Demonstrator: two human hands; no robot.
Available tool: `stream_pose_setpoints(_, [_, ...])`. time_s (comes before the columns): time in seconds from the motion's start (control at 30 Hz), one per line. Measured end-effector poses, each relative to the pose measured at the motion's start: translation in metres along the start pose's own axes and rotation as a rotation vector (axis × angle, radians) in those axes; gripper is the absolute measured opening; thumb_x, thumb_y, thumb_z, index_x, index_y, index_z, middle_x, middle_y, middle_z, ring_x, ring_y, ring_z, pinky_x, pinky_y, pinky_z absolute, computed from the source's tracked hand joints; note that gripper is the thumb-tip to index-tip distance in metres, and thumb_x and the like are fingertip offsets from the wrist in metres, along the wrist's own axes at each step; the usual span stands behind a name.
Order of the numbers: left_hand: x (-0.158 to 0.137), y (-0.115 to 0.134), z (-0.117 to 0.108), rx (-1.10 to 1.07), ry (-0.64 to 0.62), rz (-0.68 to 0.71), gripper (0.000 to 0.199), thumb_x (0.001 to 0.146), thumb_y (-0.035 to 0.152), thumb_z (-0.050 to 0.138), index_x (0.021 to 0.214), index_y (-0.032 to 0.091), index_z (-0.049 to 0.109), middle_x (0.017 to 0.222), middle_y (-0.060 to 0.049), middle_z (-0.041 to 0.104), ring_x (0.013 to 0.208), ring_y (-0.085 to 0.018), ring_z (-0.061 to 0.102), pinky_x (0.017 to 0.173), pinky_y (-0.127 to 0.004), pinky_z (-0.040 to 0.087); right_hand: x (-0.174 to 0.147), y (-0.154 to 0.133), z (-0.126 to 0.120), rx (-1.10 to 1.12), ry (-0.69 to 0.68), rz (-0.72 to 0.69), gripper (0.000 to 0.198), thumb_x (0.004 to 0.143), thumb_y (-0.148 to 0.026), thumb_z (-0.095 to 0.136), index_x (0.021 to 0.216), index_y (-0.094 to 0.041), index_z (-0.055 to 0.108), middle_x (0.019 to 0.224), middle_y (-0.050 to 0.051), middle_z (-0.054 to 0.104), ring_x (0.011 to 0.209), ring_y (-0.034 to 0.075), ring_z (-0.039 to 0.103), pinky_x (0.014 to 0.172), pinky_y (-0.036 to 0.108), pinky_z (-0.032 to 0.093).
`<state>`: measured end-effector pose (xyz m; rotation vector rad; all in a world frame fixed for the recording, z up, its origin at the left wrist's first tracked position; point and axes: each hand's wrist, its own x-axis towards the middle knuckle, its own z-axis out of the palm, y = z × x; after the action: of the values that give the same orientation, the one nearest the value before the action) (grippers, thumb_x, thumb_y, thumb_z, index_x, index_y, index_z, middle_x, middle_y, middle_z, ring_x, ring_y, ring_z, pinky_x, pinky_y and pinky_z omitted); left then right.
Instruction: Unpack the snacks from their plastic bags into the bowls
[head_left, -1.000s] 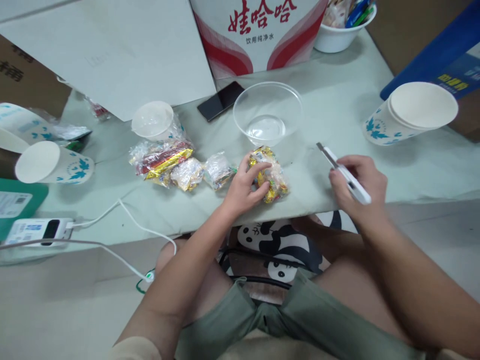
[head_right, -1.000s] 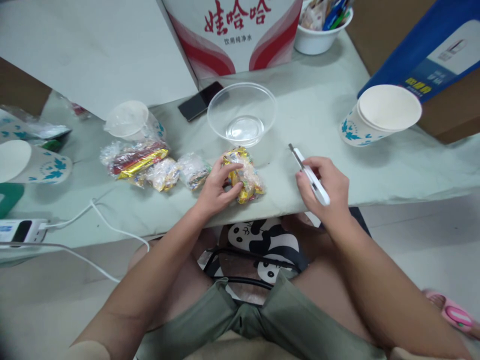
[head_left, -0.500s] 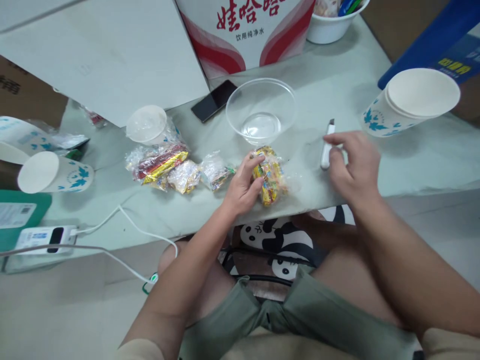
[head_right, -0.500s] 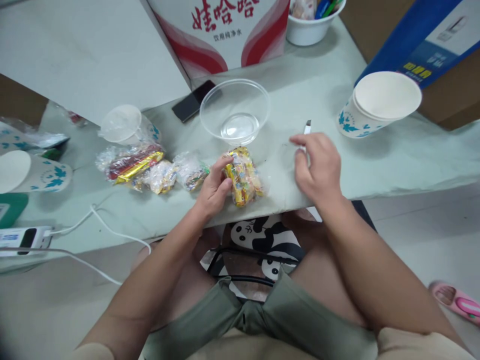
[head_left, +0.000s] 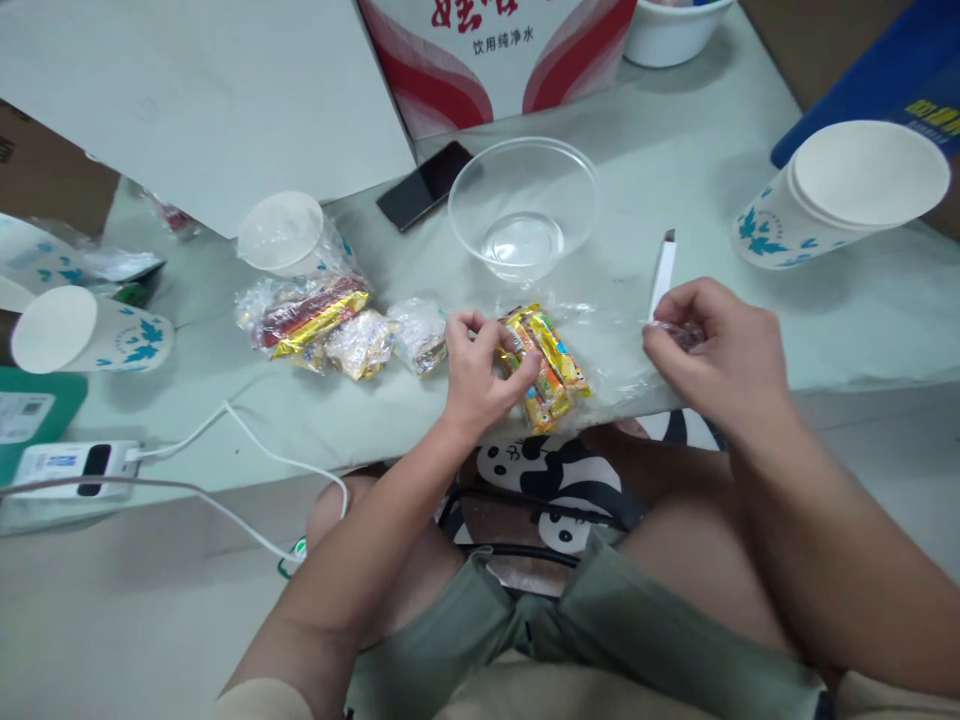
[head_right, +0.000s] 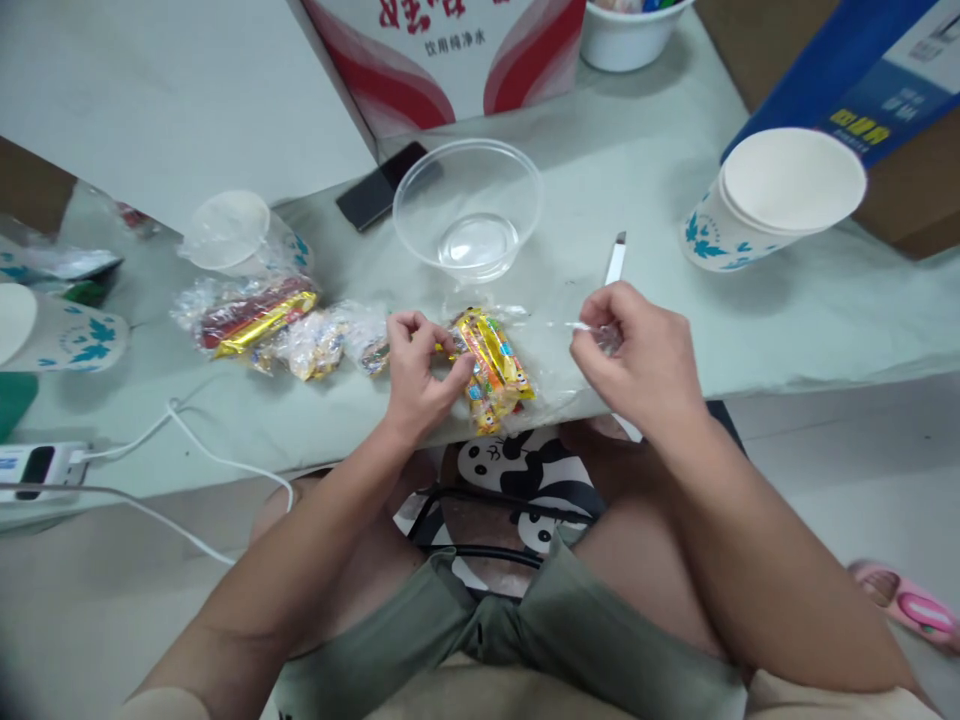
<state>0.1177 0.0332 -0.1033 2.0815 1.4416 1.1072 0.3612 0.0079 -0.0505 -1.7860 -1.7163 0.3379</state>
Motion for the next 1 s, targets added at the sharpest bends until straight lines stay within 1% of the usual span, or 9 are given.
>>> stream_pose_setpoints(0.1, [0.001,0.013,0.000,0.057,-0.051,-0.109,0.041,0.075,0.041,0.080,0.066,0.021,0.046,0.095,-0.005,0.039,0.102,-0.024,0.047,0.098,-0.043,0.046,0.005,0.010,-0.003,-0.220,0.017,0.094,0.022,0.073,-0.024,0.062,0.094,-0.024,0.061,0.083,0.003,0.066,0.070,0.022,0.058,0.065,0.035,0.044])
stream_pose_setpoints(0.23, [0.000,0.028,-0.002,0.112,-0.107,-0.261,0.041,0.075,0.034,0.080,0.057,0.019,0.046,0.097,-0.007,0.039,0.108,-0.027,0.046,0.098,-0.045,0.045,0.004,-0.005,0.004,-0.276,0.111,-0.081,0.018,0.080,-0.022,0.056,0.096,-0.022,0.063,0.099,0.011,0.065,0.096,0.029,0.061,0.079,0.041,0.047])
stream_pose_setpoints(0.37, [-0.003,0.033,-0.007,0.060,-0.137,-0.268,0.025,0.083,0.022,0.068,0.061,0.019,0.058,0.095,-0.008,0.043,0.110,-0.027,0.048,0.100,-0.046,0.044,-0.002,-0.032,0.022,-0.071,-0.278,-0.213,0.018,0.087,-0.020,0.051,0.099,-0.021,0.063,0.093,0.007,0.069,0.081,0.022,0.065,0.073,0.035,0.047])
stream_pose_setpoints(0.43, [-0.005,0.032,-0.012,-0.059,-0.124,-0.320,0.021,0.086,0.022,0.063,0.065,0.019,0.062,0.097,-0.009,0.047,0.116,-0.028,0.048,0.096,-0.043,0.048,-0.003,-0.040,0.031,-0.034,-0.410,-0.134,0.022,0.088,-0.022,0.050,0.105,-0.019,0.063,0.094,0.008,0.072,0.079,0.022,0.067,0.073,0.035,0.047])
stream_pose_setpoints(0.53, [-0.005,0.033,-0.020,-0.403,-0.116,-0.498,0.021,0.087,0.030,0.064,0.068,0.020,0.063,0.093,-0.009,0.055,0.122,-0.027,0.050,0.088,-0.035,0.053,-0.003,-0.044,0.038,-0.008,-0.461,0.019,0.036,0.091,-0.035,0.051,0.121,-0.016,0.060,0.100,0.012,0.074,0.086,0.028,0.070,0.078,0.040,0.050])
stream_pose_setpoints(0.63, [-0.003,0.039,-0.026,-0.905,-0.102,-0.732,0.021,0.084,0.035,0.069,0.072,0.021,0.060,0.092,-0.004,0.065,0.102,-0.020,0.062,0.084,-0.030,0.054,-0.004,-0.046,0.042,0.073,-0.451,0.093,0.058,0.087,-0.048,0.060,0.134,-0.016,0.053,0.119,0.017,0.071,0.105,0.036,0.068,0.090,0.050,0.051])
stream_pose_setpoints(0.7, [0.001,0.045,-0.029,-1.198,-0.111,-0.839,0.022,0.080,0.032,0.072,0.071,0.020,0.056,0.102,-0.003,0.071,0.093,-0.017,0.067,0.084,-0.029,0.055,-0.006,-0.047,0.047,0.230,-0.443,0.156,0.070,0.081,-0.049,0.068,0.140,-0.018,0.046,0.129,0.017,0.066,0.116,0.039,0.064,0.098,0.055,0.050])
stream_pose_setpoints(0.83, [0.008,0.050,-0.033,-1.476,-0.208,-0.879,0.014,0.079,0.026,0.065,0.069,0.020,0.057,0.106,-0.006,0.076,0.110,-0.023,0.070,0.095,-0.035,0.056,-0.009,-0.049,0.060,0.874,-0.464,0.399,0.084,0.070,-0.040,0.078,0.142,-0.029,0.035,0.133,0.009,0.063,0.120,0.031,0.064,0.103,0.053,0.052])
stream_pose_setpoints(1.0, [0.015,0.043,-0.044,-1.592,-0.080,-0.827,0.011,0.081,0.026,0.060,0.071,0.021,0.062,0.110,-0.006,0.077,0.123,-0.025,0.066,0.104,-0.036,0.053,-0.005,-0.050,0.063,1.411,-0.441,0.644,0.063,0.070,-0.030,0.080,0.123,-0.035,0.047,0.117,-0.002,0.067,0.096,0.021,0.070,0.083,0.042,0.063])
